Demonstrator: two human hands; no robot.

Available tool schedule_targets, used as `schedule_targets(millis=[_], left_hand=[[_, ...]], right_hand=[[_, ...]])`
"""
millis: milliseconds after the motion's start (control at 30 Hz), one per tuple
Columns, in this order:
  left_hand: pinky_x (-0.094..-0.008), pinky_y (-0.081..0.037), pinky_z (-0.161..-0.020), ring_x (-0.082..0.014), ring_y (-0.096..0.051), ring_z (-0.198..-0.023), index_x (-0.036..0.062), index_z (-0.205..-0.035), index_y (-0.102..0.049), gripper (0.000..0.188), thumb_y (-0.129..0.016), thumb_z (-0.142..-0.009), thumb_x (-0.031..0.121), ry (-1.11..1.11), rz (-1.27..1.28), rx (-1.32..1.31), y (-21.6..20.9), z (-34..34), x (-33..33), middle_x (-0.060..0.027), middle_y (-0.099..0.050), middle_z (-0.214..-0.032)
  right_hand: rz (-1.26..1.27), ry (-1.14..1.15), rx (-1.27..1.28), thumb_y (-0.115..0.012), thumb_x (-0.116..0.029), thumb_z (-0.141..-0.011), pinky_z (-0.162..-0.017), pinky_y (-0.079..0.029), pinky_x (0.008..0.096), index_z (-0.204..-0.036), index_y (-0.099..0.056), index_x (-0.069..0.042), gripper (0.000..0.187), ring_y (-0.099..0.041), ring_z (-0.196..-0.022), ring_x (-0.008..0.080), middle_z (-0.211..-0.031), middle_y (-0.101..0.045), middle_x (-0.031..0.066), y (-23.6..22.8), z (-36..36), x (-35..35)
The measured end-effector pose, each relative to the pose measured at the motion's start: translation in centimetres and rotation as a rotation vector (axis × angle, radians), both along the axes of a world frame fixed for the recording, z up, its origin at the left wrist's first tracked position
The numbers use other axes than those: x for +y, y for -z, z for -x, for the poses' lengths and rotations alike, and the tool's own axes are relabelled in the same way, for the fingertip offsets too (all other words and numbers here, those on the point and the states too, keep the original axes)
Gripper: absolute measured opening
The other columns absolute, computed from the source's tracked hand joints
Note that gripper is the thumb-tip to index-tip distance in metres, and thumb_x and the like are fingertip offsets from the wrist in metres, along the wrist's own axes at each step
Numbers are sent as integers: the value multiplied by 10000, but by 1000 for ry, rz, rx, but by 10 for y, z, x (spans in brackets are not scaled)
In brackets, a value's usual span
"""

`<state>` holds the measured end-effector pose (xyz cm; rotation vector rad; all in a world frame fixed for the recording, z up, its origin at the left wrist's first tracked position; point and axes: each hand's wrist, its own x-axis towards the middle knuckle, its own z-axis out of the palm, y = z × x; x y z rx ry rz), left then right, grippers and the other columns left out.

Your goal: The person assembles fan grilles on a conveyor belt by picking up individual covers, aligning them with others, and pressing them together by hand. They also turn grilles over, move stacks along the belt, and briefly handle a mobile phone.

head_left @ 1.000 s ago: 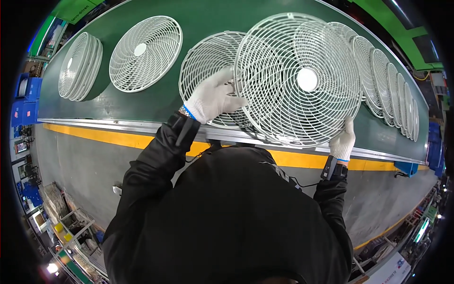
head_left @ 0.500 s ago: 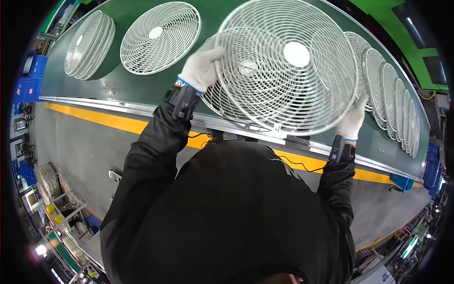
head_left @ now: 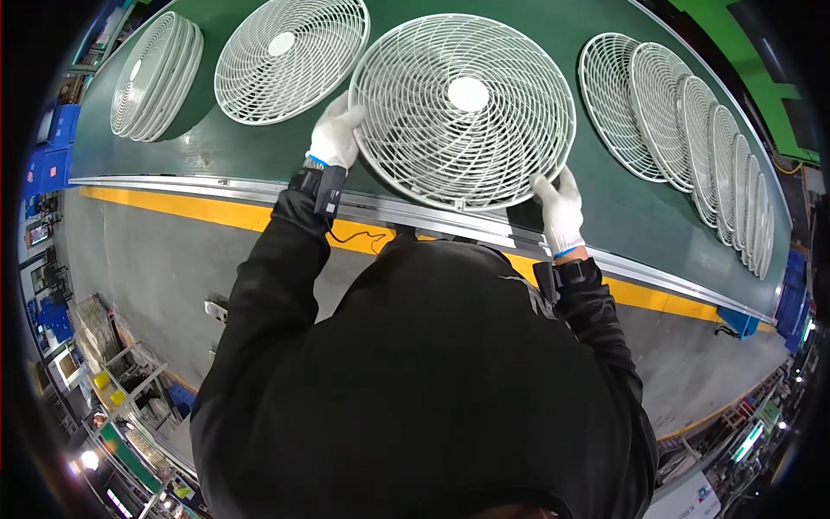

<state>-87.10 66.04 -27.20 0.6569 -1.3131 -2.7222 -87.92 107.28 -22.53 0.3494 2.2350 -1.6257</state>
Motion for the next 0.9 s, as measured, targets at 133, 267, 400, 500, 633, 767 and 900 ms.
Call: schedule_targets(millis=[133, 267, 400, 500, 633, 767, 900], left_hand=[[-276, -565, -884, -162, -713, -975, -91, -1456, -563, 488, -604, -978, -6, 109, 506, -143, 15, 13, -21, -126, -746, -1164], [-249, -542, -825, -109, -685, -893, -89, -1408, -612, 467, -662, -964, 47, 134, 522, -144, 19, 18, -25, -84, -755, -1064], [-255, -552, -831, -111, -692, -907, -87, -1419, -603, 469, -644, -967, 32, 200, 563, -168, 21, 18, -26, -90, -756, -1103], [-259, -555, -832, -110, -694, -910, -84, -1424, -600, 473, -641, -968, 36, 177, 511, -157, 22, 17, -23, -89, -759, -1111], [-269, -562, -839, -115, -703, -916, -76, -1438, -592, 489, -641, -964, 38, 173, 545, -160, 22, 18, -22, -89, -764, -1134], [-289, -547, -945, -148, -697, -1039, -87, -1497, -525, 522, -639, -1001, 29, 203, 527, -161, 15, 18, -17, -120, -737, -1231], [-307, -536, -1011, -175, -691, -1120, -94, -1518, -503, 530, -636, -1019, 24, 226, 533, -218, 13, 22, -16, -146, -721, -1292]], right_hand=[[-440, -44, 104, -751, -236, -928, -1044, -502, 415, -1384, -650, -21, 514, -659, -1193, 325, -1284, -689, 205, -15, -5, -24], [-410, -42, 173, -791, -277, -861, -1098, -479, 445, -1363, -679, -86, 548, -612, -1232, 380, -1252, -697, 222, 0, -6, -21], [-372, -14, 104, -787, -259, -858, -1123, -457, 452, -1343, -684, -75, 529, -560, -1309, 376, -1263, -690, 217, -3, -11, -17], [-385, -24, 91, -785, -243, -856, -1121, -458, 456, -1335, -684, -70, 520, -560, -1305, 380, -1268, -684, 216, 1, -12, -16], [-359, -28, 97, -784, -214, -848, -1109, -467, 454, -1317, -691, -59, 503, -584, -1281, 382, -1262, -691, 220, 10, -12, -12], [-311, -15, 78, -783, -182, -839, -1087, -484, 447, -1290, -703, -42, 479, -631, -1226, 385, -1246, -709, 222, 9, -15, -13], [-253, -18, 69, -779, -155, -834, -1050, -511, 440, -1266, -709, -20, 458, -685, -1136, 387, -1217, -730, 219, -2, -13, -17]])
